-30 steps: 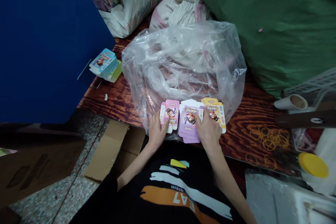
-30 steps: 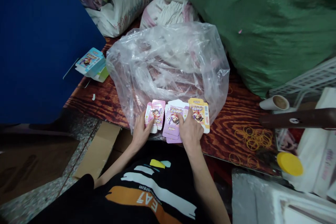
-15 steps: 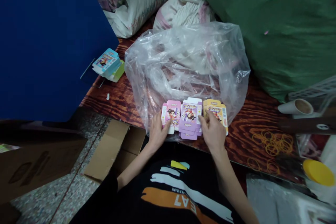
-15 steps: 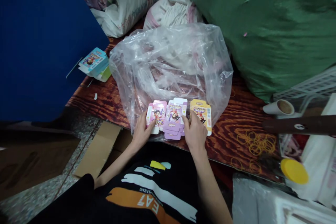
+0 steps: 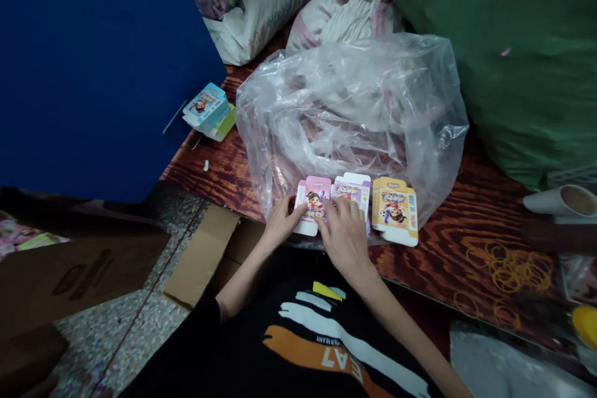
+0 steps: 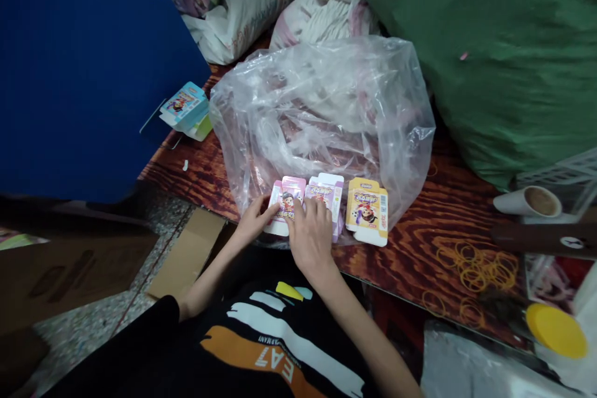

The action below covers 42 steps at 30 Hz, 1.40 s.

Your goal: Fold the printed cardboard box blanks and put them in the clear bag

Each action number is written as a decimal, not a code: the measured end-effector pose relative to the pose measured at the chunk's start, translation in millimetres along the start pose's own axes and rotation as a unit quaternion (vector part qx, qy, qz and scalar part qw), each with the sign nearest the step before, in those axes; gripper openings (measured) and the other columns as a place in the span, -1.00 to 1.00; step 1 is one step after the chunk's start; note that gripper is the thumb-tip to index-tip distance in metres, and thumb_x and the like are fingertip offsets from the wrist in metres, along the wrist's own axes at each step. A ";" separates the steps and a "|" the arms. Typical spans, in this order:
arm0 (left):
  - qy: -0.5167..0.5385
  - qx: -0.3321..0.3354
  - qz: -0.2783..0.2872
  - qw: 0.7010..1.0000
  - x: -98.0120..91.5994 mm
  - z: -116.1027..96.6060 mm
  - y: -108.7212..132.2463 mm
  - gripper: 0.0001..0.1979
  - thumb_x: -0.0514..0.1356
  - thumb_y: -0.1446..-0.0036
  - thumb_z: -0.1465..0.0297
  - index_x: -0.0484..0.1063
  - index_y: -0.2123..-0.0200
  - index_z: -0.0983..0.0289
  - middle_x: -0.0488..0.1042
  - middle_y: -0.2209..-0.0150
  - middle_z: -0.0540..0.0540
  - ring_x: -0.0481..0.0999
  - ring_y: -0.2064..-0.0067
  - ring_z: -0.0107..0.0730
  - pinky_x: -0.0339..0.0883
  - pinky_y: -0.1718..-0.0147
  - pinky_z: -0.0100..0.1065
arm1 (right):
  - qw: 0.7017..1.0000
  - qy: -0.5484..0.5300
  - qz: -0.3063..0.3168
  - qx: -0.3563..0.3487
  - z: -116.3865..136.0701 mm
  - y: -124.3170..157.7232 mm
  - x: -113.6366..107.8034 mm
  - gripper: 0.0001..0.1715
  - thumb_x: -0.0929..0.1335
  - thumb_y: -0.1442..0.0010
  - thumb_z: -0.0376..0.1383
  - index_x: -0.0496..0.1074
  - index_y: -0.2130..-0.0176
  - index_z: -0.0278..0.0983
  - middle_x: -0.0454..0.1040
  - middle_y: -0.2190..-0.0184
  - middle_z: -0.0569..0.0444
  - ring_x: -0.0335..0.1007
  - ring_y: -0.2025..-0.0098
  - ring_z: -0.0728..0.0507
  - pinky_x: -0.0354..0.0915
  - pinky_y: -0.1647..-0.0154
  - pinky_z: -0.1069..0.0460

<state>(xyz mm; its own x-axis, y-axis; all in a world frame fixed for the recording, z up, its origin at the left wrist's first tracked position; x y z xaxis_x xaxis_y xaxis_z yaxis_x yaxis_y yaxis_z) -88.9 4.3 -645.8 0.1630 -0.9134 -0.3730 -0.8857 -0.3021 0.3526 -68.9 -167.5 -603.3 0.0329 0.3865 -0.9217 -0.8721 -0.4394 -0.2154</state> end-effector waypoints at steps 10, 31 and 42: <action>0.066 -0.031 0.022 0.997 -7.0 2.6 -20.8 -0.71 0.26 -0.17 0.16 0.58 0.27 0.28 0.63 0.26 0.08 0.56 0.16 -0.23 0.41 0.18 -0.32 | 0.998 0.050 0.012 -0.021 4.7 -7.5 31.1 -0.60 0.32 -0.37 -0.25 0.47 -0.09 -0.44 0.47 -0.14 -0.38 0.31 -0.20 -0.43 0.15 -0.21 -0.32; 0.161 -0.017 0.003 0.987 -13.1 -40.8 -2.4 -0.55 0.46 0.20 0.30 0.29 0.33 0.26 0.42 0.36 -0.05 0.42 0.37 -0.45 0.31 0.32 -0.38 | 0.997 -0.039 -0.065 -0.027 0.0 5.9 1.5 -0.66 0.29 -0.38 -0.19 0.53 0.03 -0.34 0.51 0.05 -0.23 0.33 -0.04 -0.36 0.27 -0.10 -0.24; 0.214 0.007 -0.156 0.964 -14.1 -33.8 21.3 -0.43 0.49 0.29 0.25 0.31 0.23 0.25 0.48 0.26 0.01 0.51 0.29 -0.38 0.39 0.24 -0.33 | 0.998 0.014 0.067 -0.004 35.2 -34.6 2.8 -0.78 0.24 -0.30 -0.45 0.47 0.22 -0.32 0.53 0.31 -0.14 0.44 0.26 -0.22 0.25 0.27 -0.04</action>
<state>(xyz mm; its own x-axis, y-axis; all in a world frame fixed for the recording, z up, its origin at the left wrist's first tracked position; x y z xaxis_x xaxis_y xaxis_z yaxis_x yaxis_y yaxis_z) -95.4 1.5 -604.1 0.5845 -0.8085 -0.0688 -0.7699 -0.5793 0.2677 -55.8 -122.7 -587.1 -0.0707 0.3014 -0.9509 -0.8660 -0.4916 -0.0914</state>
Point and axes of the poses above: each hand's wrist, its own y-axis away from the middle knuckle, its own x-axis out of the palm, z = x × y, the point moved 1 cm from there along -y, towards the middle knuckle
